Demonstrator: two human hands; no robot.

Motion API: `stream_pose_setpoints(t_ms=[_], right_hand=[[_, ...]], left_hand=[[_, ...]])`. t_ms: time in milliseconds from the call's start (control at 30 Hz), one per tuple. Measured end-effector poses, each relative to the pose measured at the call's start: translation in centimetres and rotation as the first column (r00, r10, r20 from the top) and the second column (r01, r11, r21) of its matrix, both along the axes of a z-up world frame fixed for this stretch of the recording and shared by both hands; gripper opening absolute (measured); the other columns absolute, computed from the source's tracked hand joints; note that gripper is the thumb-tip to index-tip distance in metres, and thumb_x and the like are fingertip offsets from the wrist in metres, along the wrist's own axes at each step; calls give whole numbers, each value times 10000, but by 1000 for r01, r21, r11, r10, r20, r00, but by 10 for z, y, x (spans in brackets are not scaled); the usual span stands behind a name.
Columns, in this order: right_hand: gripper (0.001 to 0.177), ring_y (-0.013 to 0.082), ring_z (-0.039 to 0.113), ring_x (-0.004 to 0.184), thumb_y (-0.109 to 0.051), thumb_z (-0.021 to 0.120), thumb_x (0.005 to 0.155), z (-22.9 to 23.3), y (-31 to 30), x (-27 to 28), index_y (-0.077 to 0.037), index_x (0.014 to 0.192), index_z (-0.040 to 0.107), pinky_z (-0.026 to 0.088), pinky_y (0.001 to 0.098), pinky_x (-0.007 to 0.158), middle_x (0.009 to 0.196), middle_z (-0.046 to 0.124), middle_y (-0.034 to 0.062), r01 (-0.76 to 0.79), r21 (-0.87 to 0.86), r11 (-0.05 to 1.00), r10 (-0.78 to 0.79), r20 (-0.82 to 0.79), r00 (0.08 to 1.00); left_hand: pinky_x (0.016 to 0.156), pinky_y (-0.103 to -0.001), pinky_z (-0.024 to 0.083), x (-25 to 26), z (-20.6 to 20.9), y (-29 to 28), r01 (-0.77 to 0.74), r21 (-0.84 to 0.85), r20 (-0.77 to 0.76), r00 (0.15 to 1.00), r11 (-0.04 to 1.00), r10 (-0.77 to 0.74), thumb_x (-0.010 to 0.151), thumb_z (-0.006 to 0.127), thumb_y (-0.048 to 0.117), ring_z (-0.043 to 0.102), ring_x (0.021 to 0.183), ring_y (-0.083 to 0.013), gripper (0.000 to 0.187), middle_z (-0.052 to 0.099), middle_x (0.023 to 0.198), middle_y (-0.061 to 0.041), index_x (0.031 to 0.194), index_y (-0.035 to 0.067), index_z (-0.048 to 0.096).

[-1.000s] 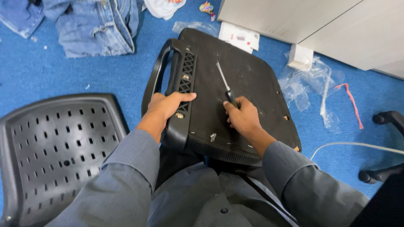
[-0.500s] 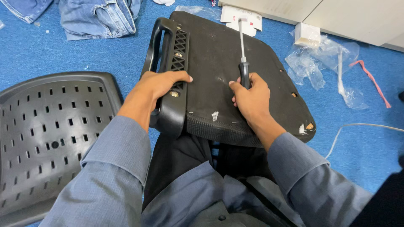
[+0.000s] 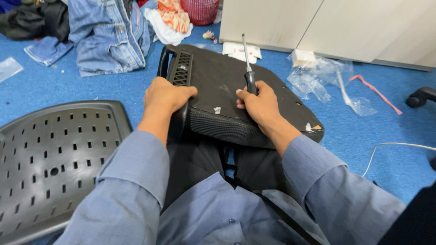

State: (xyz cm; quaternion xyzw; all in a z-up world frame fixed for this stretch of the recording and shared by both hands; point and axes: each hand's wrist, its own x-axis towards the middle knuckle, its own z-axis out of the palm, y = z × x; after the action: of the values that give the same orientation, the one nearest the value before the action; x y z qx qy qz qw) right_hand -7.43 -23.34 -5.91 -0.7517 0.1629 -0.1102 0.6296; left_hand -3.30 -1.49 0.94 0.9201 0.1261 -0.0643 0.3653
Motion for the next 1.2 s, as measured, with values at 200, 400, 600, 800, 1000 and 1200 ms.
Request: stream_pose_setpoints(t_ms=[200,400,600,800,1000,1200], right_hand=[[253,140,629,774,-289,790,822,8,-14,-56,-59,895,715,485,299,741,841,688,61,50,-344,938,-77,-64,995],[237,132,577,763,-265,793,839,0,-19,-110,-59,945,744,469,298,708,861,652,60,91,-381,920,-54,108,993],[234,93,604,777,-126,752,827,-28,-16,-159,-58,1050,741,489,259,709,859,694,14,35,-391,920,50,205,977],[314,89,607,811,-175,750,829,-39,-36,-191,-46,1115,769,487,252,748,895,706,-11,-32,-107,994,42,98,994],[341,82,626,830,-322,692,901,-69,-57,-209,-30,1052,785,487,255,779,913,734,0,127,-19,992,-127,16,992],[393,223,680,865,-403,693,938,-172,-133,-226,-45,1067,789,524,374,797,972,755,107,388,-267,882,-423,-86,902]], left_hand=[[891,-534,491,-53,-20,-18,-89,96,694,720,991,-3,671,863,253,661,984,-407,530,658,1087,-202,1068,-32,658],[810,-459,542,-135,-40,-73,285,-99,729,673,953,-125,890,751,370,706,887,-335,334,716,937,-138,937,39,725],[774,-430,564,-172,-51,-106,273,-356,103,962,894,-253,838,743,464,759,801,-303,511,777,805,-146,800,-44,716],[775,-396,588,-169,-68,-110,359,-366,143,933,858,-330,795,751,390,784,797,-283,338,786,794,-141,788,53,779],[790,-436,567,-173,-71,-127,464,-277,300,874,841,-383,752,781,393,739,810,-342,349,756,792,-161,743,45,759],[778,-440,572,-169,-67,-117,388,-314,333,900,866,-283,739,746,389,736,771,-351,341,744,740,-167,716,49,741]])
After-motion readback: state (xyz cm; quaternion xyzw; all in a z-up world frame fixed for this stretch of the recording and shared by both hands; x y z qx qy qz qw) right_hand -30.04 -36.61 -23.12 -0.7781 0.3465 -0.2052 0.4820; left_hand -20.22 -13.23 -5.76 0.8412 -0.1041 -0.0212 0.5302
